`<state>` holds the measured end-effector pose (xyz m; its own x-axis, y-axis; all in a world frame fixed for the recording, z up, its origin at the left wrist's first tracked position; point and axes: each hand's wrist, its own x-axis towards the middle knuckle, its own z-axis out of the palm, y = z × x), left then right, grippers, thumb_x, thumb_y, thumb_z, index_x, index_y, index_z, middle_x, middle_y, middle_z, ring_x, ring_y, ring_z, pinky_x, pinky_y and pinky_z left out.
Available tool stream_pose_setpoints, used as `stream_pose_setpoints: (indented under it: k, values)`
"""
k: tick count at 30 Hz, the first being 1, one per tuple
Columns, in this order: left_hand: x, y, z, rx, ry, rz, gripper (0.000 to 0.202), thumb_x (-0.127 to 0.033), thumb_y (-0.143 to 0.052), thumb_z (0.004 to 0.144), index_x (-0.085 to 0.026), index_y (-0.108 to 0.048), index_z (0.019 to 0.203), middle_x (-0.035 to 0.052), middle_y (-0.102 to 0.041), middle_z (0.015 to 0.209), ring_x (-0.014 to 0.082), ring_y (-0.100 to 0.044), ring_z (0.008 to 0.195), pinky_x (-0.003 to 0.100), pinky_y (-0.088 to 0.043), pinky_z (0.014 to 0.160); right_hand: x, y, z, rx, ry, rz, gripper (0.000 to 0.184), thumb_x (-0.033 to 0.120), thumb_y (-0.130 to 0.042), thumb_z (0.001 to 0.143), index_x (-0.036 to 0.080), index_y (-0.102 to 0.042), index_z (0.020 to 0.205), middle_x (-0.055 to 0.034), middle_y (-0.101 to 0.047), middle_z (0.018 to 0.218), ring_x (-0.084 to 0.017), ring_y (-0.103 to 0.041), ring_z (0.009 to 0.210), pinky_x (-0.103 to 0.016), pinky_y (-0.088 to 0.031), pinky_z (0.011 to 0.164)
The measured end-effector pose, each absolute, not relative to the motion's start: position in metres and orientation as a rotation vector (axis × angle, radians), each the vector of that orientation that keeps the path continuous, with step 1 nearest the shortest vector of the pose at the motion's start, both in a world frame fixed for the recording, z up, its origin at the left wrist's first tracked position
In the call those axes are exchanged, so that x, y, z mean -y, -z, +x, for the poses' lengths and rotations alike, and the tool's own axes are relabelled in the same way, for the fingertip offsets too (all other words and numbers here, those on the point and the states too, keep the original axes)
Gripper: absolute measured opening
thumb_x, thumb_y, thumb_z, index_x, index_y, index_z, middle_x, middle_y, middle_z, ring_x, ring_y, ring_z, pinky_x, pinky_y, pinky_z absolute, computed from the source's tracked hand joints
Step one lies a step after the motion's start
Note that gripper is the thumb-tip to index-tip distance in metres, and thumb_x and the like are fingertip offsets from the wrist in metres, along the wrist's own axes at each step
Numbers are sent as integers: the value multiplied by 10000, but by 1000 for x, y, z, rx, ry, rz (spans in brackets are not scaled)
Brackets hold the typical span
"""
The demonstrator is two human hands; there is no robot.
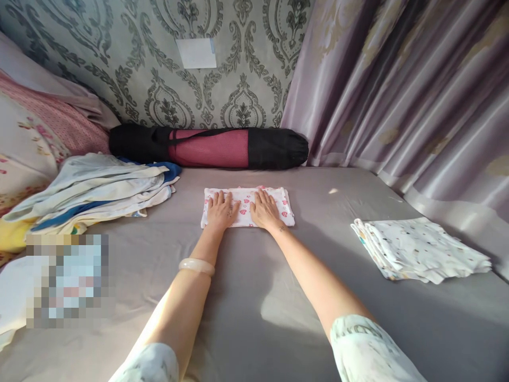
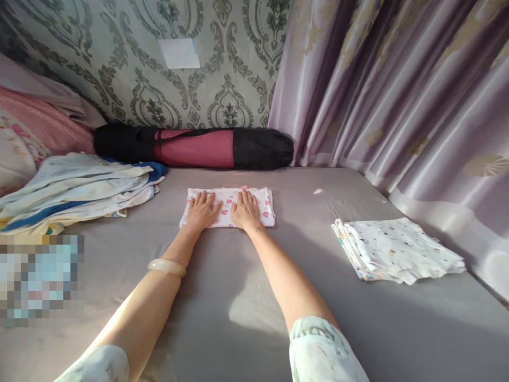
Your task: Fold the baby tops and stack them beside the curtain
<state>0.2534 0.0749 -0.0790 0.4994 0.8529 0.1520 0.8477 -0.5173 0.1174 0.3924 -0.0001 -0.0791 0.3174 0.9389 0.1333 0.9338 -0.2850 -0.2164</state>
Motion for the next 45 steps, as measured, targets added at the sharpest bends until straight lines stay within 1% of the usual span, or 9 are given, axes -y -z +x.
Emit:
stream_pose_setpoints:
  k: [3,7,11,17,22,26,31,37,45]
  values:
    - [-79,76,246,-1589,-295,2625,663,-507,-233,987,-118,-366,1507,167,-325,1581,315,-260,1474,500,-222,1183,4,80,406,1637,-14,-2405,617,364,-265,1008,20,-317,1518,-160,-236,1614,-270,-174,1498,-429,-102,1210]
    - [-84,71,237,-1636,-237,2507,718,-526,-221,977,-61,-340,1511,178,-279,1598,314,-242,1480,488,-230,1186,14,81,425,1523,33,-2469,613,356,-255,1011,4,-327,1507,-189,-285,1592,-281,-198,1490,-414,-153,1197]
    - [-85,72,233,-1664,-243,2461,742,-544,-204,971,-57,-316,1520,182,-263,1602,320,-238,1481,516,-221,1185,18,83,432,1464,85,-2440,598,343,-245,1012,11,-347,1499,-185,-312,1581,-282,-216,1484,-416,-144,1201]
    - [-84,73,232,-1661,-250,2470,728,-529,-207,973,-55,-318,1514,193,-270,1597,326,-245,1477,550,-218,1178,18,85,430,1439,108,-2421,581,319,-285,995,14,-376,1481,-185,-362,1557,-280,-252,1470,-420,-166,1193]
    - [-82,64,238,-1659,-292,2544,707,-500,-182,985,-45,-350,1500,210,-286,1586,333,-226,1484,578,-179,1182,16,80,431,1463,55,-2437,582,327,-270,1001,25,-366,1489,-179,-343,1568,-278,-231,1477,-432,-138,1198]
    - [-78,64,249,-1515,-399,2759,649,-467,-191,1000,-100,-385,1499,159,-317,1586,303,-206,1494,525,-145,1206,13,74,433,1523,104,-2407,587,333,-233,1013,28,-344,1503,-170,-287,1595,-275,-187,1493,-454,-73,1209]
    - [-77,77,255,-1453,-218,2742,614,-468,-224,1002,-160,-379,1511,138,-300,1597,317,-242,1481,542,-193,1187,13,78,438,1544,35,-2423,603,359,-235,1015,16,-346,1498,-177,-303,1587,-265,-212,1487,-406,-145,1201]
    - [-80,80,254,-1449,-184,2729,623,-477,-213,1005,-159,-366,1518,145,-275,1607,322,-234,1483,541,-186,1187,14,80,438,1536,24,-2434,594,348,-240,1015,19,-351,1497,-166,-324,1581,-271,-227,1481,-403,-163,1200]
    - [-79,75,255,-1441,-209,2740,613,-464,-216,1005,-154,-377,1509,151,-316,1588,327,-256,1474,545,-218,1175,14,76,437,1551,48,-2435,591,344,-252,1013,15,-360,1491,-182,-330,1574,-282,-240,1476,-431,-153,1200]
